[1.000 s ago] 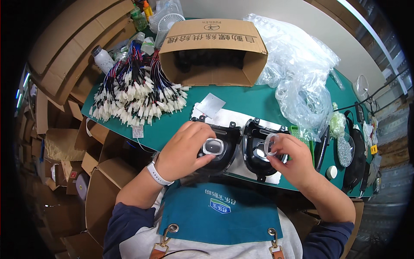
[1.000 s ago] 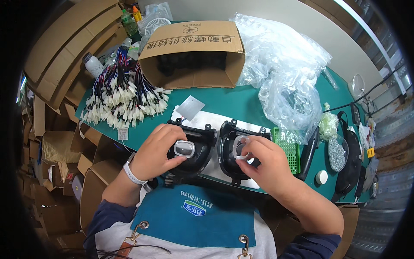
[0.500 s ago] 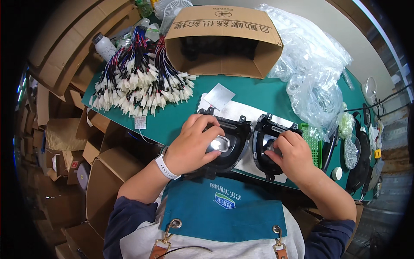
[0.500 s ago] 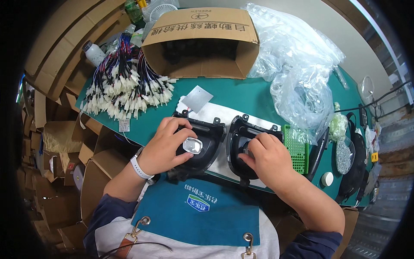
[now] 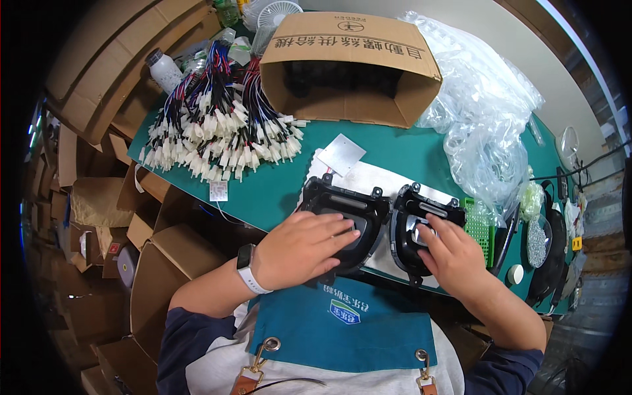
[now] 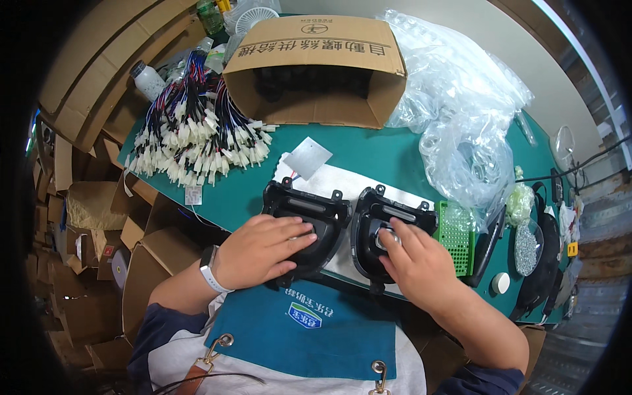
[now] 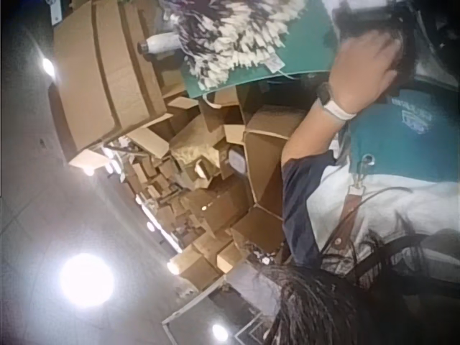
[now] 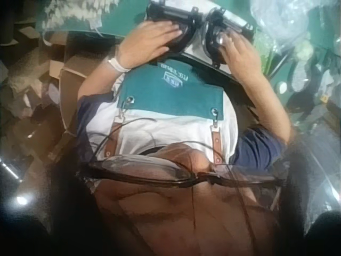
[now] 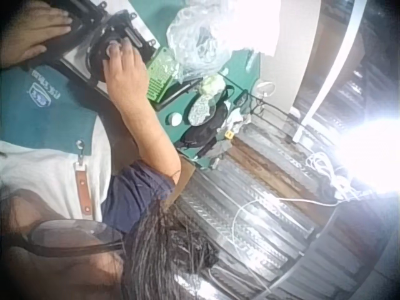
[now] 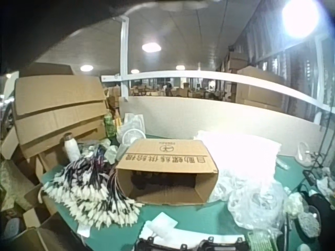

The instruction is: The person takes black light housings from a box, installs lenses and inner brackets into them, unwraps a pack of LED board units, places them onto the housings, and secures them using an electric screwdriver.

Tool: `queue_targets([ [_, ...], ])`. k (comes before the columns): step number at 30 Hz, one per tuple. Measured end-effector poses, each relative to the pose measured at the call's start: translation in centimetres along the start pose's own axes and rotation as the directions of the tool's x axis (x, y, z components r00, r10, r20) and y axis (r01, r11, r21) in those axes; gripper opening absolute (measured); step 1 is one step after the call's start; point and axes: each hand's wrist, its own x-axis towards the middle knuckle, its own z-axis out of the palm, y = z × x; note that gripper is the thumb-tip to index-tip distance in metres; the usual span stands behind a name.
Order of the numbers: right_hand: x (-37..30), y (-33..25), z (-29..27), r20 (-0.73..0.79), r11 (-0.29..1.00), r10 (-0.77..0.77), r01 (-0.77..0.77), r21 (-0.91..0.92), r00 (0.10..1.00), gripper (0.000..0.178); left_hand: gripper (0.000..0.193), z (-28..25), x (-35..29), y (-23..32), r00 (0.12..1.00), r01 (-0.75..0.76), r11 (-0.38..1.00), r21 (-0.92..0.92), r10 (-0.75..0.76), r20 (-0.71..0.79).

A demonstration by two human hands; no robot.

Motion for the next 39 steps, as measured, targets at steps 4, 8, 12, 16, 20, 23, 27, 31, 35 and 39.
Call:
queue_targets([
  [4, -1.6, 0.2, -0.1, 0.129, 0.995, -0.092, 0.097, -0.036, 0.987, 0.047, 0.056, 0.1, -0.6, -0.2, 0.998, -0.022, 0.995, 0.102, 0.016, 0.053],
  [8, -1.6, 0.3, -1.1, 0.189, 0.999, -0.042, 0.041, 0.011, 0.981, 0.046, 0.052, -0.9, 0.5, -0.9, 0.993, -0.106, 0.989, 0.099, 0.100, 0.065],
  [12, -0.7, -0.5, -3.6, -0.062, 0.997, -0.023, 0.028, 0.077, 0.998, 0.054, 0.039, -5.6, 5.2, -3.3, 0.998, 0.047, 0.996, -0.074, -0.051, -0.045],
  [16, -0.8, -1.3, -4.9, -0.166, 0.992, -0.070, 0.087, 0.095, 0.984, 0.045, 0.047, -7.1, 11.8, -10.8, 0.846, 0.533, 0.731, 0.426, -0.460, -0.269],
  [20, -1.0, -2.1, -4.6, -0.155, 0.982, -0.144, 0.161, 0.099, 0.977, 0.037, 0.064, -3.8, 14.1, -18.4, 0.717, 0.688, 0.536, 0.489, -0.607, -0.343],
  [23, -1.7, -1.7, -4.4, -0.128, 0.984, -0.120, 0.136, 0.118, 0.984, 0.036, 0.050, -3.6, 15.7, -19.3, 0.641, 0.766, 0.546, 0.339, -0.689, -0.338],
  [27, -1.9, -1.3, -4.4, -0.114, 0.980, -0.133, 0.148, 0.133, 0.984, 0.035, 0.047, -2.5, 14.6, -20.8, 0.744, 0.619, 0.759, 0.200, -0.485, -0.460],
  [31, -1.3, -1.1, -4.2, -0.123, 0.975, -0.152, 0.169, 0.142, 0.981, 0.034, 0.028, -1.8, 14.0, -21.2, 0.812, 0.459, 0.855, 0.241, -0.294, -0.504],
  [35, -0.7, -1.1, -4.0, -0.132, 0.971, -0.180, 0.198, 0.135, 0.975, 0.030, 0.018, -2.2, 15.1, -19.5, 0.894, 0.336, 0.873, 0.354, -0.177, -0.412],
  [39, -0.7, -1.2, -3.9, -0.140, 0.962, -0.201, 0.222, 0.156, 0.969, 0.029, 0.017, -2.3, 15.6, -18.1, 0.972, 0.173, 0.902, 0.395, -0.093, -0.215],
])
